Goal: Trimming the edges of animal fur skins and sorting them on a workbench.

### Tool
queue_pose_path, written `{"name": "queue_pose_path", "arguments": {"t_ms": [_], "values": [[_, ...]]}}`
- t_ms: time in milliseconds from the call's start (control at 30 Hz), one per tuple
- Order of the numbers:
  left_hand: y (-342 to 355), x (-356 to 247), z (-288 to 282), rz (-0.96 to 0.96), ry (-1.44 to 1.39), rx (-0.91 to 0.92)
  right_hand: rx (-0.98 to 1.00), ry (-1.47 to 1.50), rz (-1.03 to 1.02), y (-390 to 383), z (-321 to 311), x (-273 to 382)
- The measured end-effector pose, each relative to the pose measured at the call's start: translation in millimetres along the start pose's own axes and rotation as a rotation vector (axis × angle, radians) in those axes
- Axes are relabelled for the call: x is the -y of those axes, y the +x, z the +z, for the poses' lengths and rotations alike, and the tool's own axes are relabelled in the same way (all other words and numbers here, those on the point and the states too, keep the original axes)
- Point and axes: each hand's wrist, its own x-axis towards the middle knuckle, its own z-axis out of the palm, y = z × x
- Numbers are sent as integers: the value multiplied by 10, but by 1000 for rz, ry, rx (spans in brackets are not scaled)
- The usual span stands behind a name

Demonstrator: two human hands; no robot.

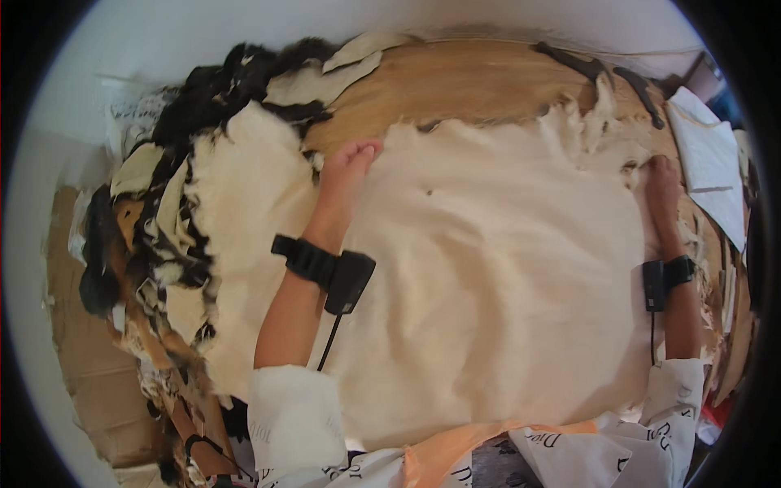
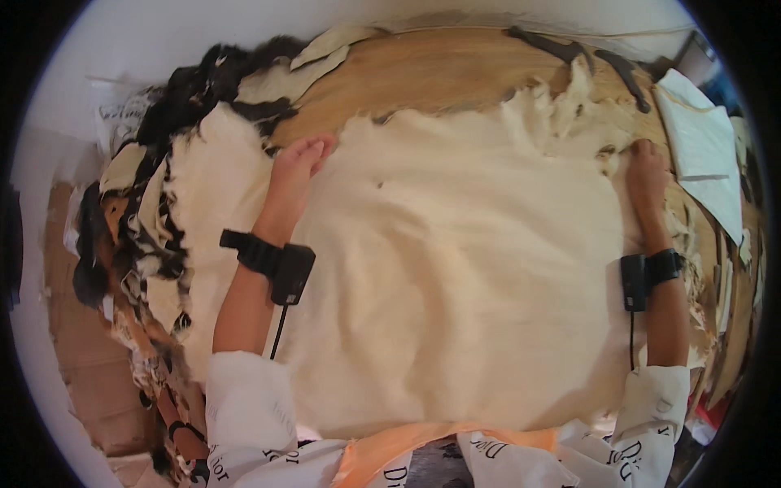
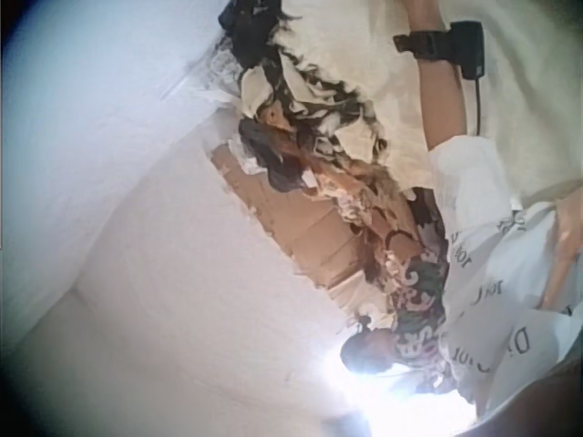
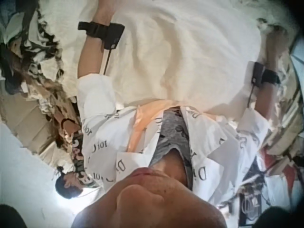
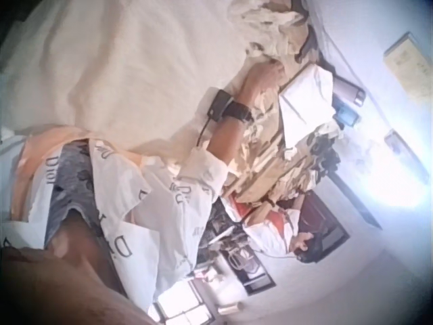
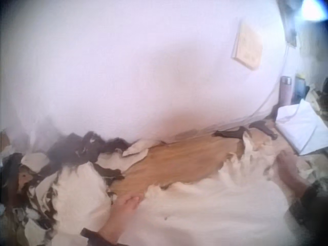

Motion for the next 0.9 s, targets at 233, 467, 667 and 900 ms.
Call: {"name": "queue_pose_path", "arguments": {"t_ms": [233,467,667,900], "values": [[47,292,223,636,1076,276,50,78,-3,56,-123,51],[173,286,89,525,1182,328,154,226,130,193,-106,135],[182,172,134,523,1158,323,154,142,119,349,-179,42],[131,158,55,461,1161,326,73,115,49,405,110,-33]]}}
